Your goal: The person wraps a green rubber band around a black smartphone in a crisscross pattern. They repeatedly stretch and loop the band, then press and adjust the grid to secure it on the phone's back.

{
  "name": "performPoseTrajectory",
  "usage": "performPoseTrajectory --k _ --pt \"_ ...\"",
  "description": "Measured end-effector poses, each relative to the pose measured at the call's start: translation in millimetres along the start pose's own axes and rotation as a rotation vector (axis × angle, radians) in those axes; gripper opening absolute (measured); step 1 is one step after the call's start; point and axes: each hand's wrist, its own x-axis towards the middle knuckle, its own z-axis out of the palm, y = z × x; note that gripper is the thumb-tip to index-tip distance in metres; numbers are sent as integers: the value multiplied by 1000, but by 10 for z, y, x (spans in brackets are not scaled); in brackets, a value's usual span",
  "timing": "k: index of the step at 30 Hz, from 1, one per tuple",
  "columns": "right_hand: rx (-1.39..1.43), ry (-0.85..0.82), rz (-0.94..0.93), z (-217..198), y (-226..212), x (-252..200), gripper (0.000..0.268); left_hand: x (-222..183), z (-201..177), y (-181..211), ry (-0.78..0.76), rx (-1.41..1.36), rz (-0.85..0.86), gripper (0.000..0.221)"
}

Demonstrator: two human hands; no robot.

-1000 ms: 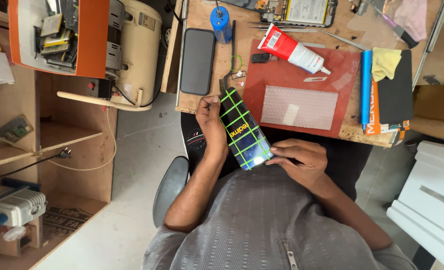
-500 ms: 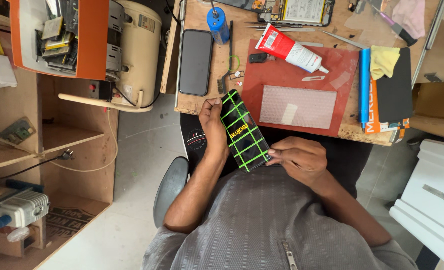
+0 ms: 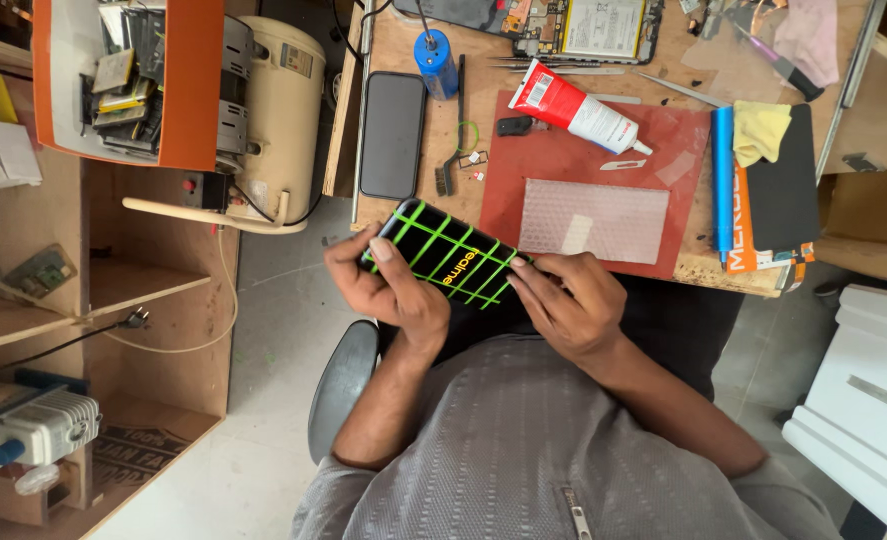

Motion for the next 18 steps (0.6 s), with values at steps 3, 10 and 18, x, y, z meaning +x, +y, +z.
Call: performPoseTrajectory --k 3,10,18 --pt "46 53 27 79 -6 43 22 -68 53 42 42 -112 33 24" --pt "419 -206 392 12 39 90 14 -23 17 2 31 -89 13 23" --pt "221 -375 281 -180 22 10 17 104 29 -25 0 -47 -74 23"
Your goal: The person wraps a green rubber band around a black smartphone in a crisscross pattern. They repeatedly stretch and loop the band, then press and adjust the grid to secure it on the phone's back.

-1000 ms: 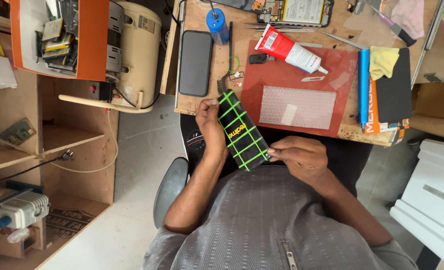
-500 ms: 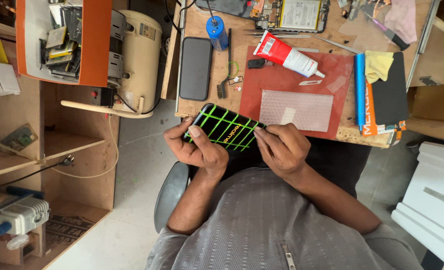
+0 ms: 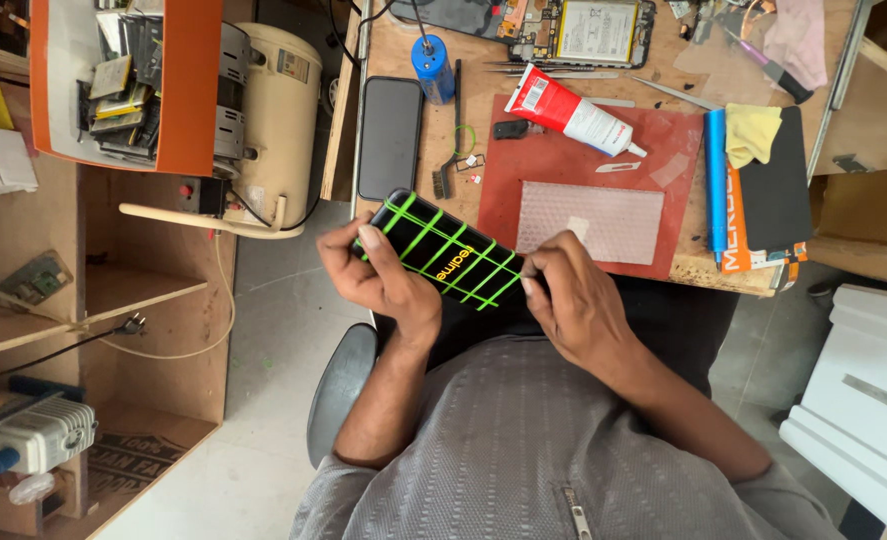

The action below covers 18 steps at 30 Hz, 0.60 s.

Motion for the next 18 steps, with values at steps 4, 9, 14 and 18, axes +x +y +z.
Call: performPoseTrajectory --k 4,9,14,18 --pt "-148 59 -17 36 -3 -133 20 88 42 -90 15 -141 -128 18" --pt "-225 179 -114 171 109 -235 20 82 94 -198 34 -257 -312 16" --pt "-286 248 -192 228 188 -243 12 108 89 -267 11 -305 -372 17" --pt "-291 307 -233 231 189 -230 11 87 85 -335 19 -314 -413 16"
